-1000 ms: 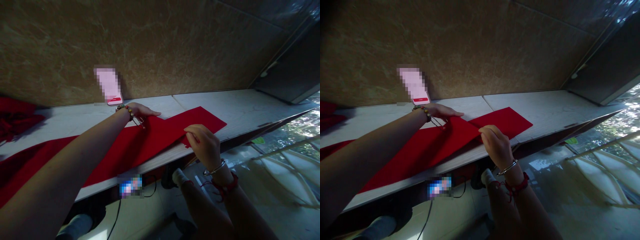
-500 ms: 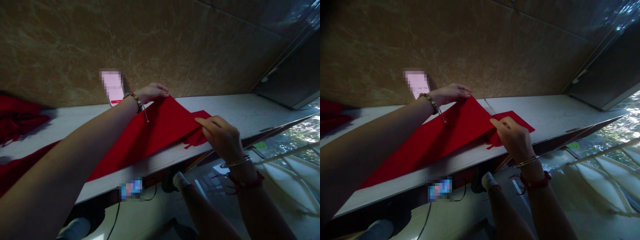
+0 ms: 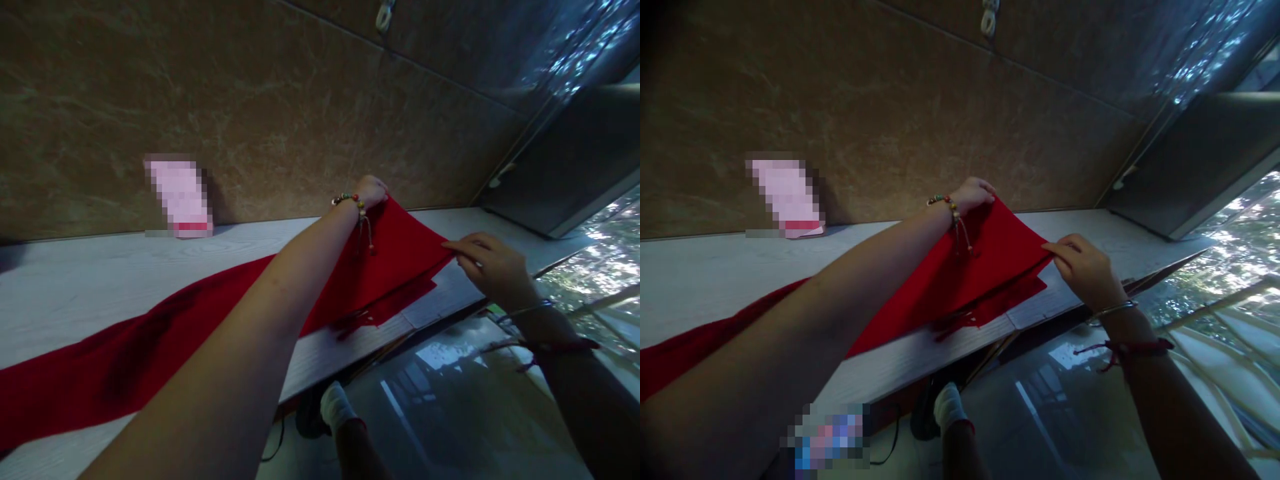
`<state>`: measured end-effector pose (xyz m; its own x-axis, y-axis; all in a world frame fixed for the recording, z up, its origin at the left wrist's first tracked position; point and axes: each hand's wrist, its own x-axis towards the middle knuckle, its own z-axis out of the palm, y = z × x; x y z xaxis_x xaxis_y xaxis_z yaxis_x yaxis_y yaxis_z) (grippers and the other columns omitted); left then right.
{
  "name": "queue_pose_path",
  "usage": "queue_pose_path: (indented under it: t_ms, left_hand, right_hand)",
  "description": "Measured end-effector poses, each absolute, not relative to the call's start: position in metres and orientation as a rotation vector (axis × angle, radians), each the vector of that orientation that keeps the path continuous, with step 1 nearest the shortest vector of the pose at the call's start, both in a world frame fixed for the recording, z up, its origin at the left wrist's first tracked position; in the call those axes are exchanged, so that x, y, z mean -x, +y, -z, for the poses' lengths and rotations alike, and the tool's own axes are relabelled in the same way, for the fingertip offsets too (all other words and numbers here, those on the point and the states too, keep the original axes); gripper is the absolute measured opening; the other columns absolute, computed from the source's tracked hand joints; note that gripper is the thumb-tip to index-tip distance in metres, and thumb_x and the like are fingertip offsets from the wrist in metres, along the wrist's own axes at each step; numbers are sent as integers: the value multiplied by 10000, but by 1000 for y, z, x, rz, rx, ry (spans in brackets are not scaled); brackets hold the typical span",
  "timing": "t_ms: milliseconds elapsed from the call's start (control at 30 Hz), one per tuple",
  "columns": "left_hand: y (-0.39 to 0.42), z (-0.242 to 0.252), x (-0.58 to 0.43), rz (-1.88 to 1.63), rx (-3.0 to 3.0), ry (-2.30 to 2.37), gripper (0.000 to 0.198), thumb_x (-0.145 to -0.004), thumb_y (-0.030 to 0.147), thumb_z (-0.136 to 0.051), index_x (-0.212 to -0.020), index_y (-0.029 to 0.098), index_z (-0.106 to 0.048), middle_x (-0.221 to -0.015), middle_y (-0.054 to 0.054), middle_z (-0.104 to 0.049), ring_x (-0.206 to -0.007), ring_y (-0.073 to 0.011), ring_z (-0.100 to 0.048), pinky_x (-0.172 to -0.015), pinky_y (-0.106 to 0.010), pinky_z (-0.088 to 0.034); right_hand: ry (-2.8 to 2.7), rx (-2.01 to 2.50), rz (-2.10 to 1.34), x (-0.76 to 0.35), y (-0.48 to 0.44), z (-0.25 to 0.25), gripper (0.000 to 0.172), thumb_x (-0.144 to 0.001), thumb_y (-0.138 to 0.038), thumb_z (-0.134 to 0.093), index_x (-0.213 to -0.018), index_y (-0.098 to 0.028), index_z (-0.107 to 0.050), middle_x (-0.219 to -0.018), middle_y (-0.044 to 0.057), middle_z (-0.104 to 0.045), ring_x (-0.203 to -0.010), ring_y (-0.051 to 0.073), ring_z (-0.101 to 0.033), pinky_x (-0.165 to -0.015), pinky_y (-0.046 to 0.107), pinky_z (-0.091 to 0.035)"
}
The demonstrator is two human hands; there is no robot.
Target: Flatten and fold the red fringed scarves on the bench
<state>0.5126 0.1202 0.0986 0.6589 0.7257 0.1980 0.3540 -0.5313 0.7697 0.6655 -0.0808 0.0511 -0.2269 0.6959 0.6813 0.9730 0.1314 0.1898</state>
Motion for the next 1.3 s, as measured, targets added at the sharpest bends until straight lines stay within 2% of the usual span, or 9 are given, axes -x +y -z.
queue_pose_path:
  t_ms: [167,333,400,500,600,800,1133,1233,1300]
  left_hand:
    - [116,-39,-539,-478,-2275,886,480,-776,106,-548,-1255,131,-538,-1287,-141,-554,-1204,-233,-494,-986,-335,-397]
    - [89,-5,-526,-379,-2359,927,573,-864,354,-505,-1385,159,-369,-1437,-206,-360,-1302,-334,-371,-1031,-526,-323]
    - [65,-1,-508,-352,-2444,934,607,-887,488,-422,-1398,169,-343,-1467,-214,-307,-1340,-357,-305,-1049,-571,-274]
    - [21,5,-479,-222,-2578,757,780,-831,655,-386,-1443,188,-266,-1537,-195,-137,-1409,-389,-47,-1093,-627,-108]
    - [-10,15,-458,-96,-2659,624,855,-781,676,-459,-1458,198,-247,-1551,-162,-60,-1402,-410,24,-1088,-661,-49]
    - [8,27,-410,-53,-2775,529,503,-912,434,-368,-1406,343,-339,-1539,-40,-199,-1416,-334,-93,-1080,-669,-93]
    - [15,4,-234,122,-2792,650,518,-924,471,-326,-1427,351,-288,-1545,-38,-180,-1419,-295,-117,-1103,-598,-128]
    - [-3,-18,-179,-76,-2810,617,489,-912,465,-359,-1397,414,-329,-1530,23,-247,-1405,-239,-208,-1140,-512,-133]
    - [-11,-19,-132,-365,-2780,947,487,-898,446,-353,-1381,393,-381,-1501,15,-324,-1368,-243,-295,-1129,-471,-221]
  right_hand:
    - [-2067,1871,601,-696,-77,13,350,-803,-132,-410,-972,-231,-700,-777,43,-638,-631,151,-603,-555,259,-493]
    - [-2061,1960,522,-701,-79,43,398,-797,-111,-401,-1047,-230,-687,-799,42,-643,-622,139,-597,-557,249,-501]
    - [-2042,1953,549,-702,-79,44,399,-802,-119,-400,-1066,-226,-681,-824,54,-653,-670,154,-610,-601,275,-521]
    - [-2047,1889,540,-705,-75,43,407,-778,-112,-415,-1079,-209,-671,-957,92,-678,-869,203,-634,-771,364,-538]
    - [-2076,1870,402,-707,-72,43,452,-744,-90,-410,-1101,-216,-656,-1020,82,-693,-950,209,-636,-847,407,-528]
    - [-2092,1885,369,-674,-70,39,450,-742,-73,-394,-1073,-205,-669,-936,65,-723,-856,195,-664,-775,397,-554]
    - [-2359,1806,507,-505,-39,36,415,-756,-21,-446,-1101,-97,-664,-905,131,-719,-829,219,-654,-779,351,-540]
    - [-2395,1900,432,-488,-36,28,443,-724,1,-437,-1089,-94,-670,-955,157,-713,-879,240,-661,-817,374,-537]
    - [-2350,1910,397,-483,-32,18,476,-722,-25,-443,-1151,-89,-640,-1080,180,-680,-993,258,-638,-883,398,-514]
